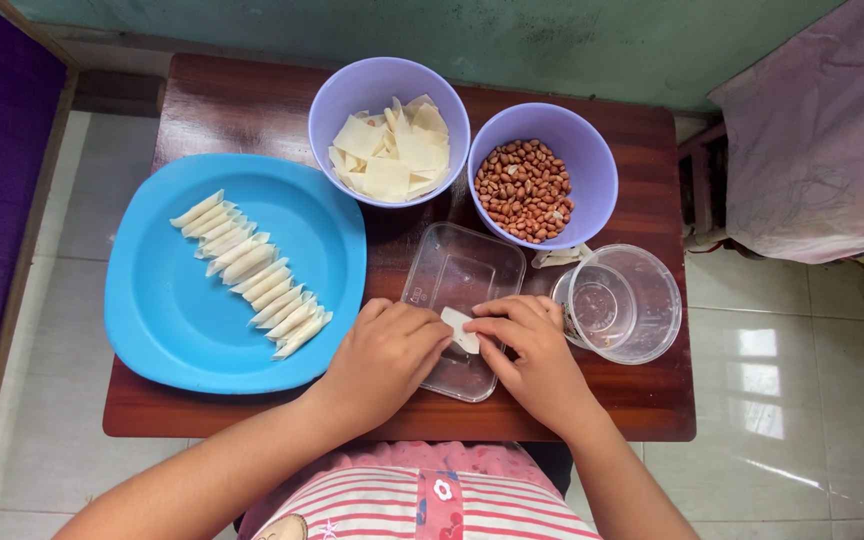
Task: Rolling small square wrappers with peanuts inside to create thin snack cylinders.
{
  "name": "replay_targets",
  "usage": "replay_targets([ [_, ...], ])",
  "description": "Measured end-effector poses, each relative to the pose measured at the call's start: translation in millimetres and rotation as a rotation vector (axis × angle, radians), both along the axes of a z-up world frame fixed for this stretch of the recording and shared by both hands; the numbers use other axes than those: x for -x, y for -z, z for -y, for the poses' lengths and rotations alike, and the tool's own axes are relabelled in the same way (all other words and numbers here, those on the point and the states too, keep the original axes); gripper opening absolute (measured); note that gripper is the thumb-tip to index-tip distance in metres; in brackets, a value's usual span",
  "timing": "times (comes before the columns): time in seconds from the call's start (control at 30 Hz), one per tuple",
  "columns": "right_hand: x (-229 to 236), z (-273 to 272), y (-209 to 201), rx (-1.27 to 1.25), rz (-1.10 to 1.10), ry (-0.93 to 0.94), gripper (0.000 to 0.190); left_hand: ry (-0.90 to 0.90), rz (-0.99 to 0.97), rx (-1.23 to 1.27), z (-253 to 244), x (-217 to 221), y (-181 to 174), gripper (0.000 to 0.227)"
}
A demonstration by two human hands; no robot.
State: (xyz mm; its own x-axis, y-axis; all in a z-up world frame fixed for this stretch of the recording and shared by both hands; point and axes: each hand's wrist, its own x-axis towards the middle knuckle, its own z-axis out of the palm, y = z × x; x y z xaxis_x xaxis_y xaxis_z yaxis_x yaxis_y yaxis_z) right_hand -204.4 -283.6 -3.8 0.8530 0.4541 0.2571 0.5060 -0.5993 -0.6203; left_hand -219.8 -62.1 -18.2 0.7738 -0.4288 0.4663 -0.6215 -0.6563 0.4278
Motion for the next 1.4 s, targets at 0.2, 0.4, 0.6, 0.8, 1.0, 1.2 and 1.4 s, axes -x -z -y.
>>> replay_targets([
  [0.2, 6.6, -2.2, -7.3, -0.403, -0.474, 0.164, 0.012, -0.092, -0.483, 0.464, -1.9, -2.0, -30.5, 0.015],
  [0.4, 5.6, -9.4, -6.9, -0.24, -0.262, 0.247, 0.027, -0.148, -0.206, 0.081, -0.1, -3.7, -24.4, 0.024],
  [0.6, 4.9, -10.6, 1.1, -0.086, -0.036, 0.22, 0.029, -0.154, 0.03, -0.116, -1.9, -2.9, -13.3, 0.015],
  [0.8, 16.2, -11.8, 3.2, 0.09, 0.143, 0.076, 0.014, -0.007, 0.042, -0.132, -1.1, 2.0, -9.4, 0.018],
  [1.0, 21.2, -15.5, 14.7, 0.162, 0.212, 0.097, 0.012, -0.041, 0.062, -0.252, -2.5, 13.7, 21.9, 0.024],
  [1.2, 19.3, -16.7, 10.7, 0.149, 0.266, 0.073, 0.014, -0.035, 0.08, -0.294, 1.4, 8.4, 7.8, 0.028],
  [1.4, 22.4, -6.0, -24.1, -0.029, 0.238, -0.021, 0.015, 0.028, 0.094, -0.245, 7.0, 0.2, -30.7, 0.023],
])
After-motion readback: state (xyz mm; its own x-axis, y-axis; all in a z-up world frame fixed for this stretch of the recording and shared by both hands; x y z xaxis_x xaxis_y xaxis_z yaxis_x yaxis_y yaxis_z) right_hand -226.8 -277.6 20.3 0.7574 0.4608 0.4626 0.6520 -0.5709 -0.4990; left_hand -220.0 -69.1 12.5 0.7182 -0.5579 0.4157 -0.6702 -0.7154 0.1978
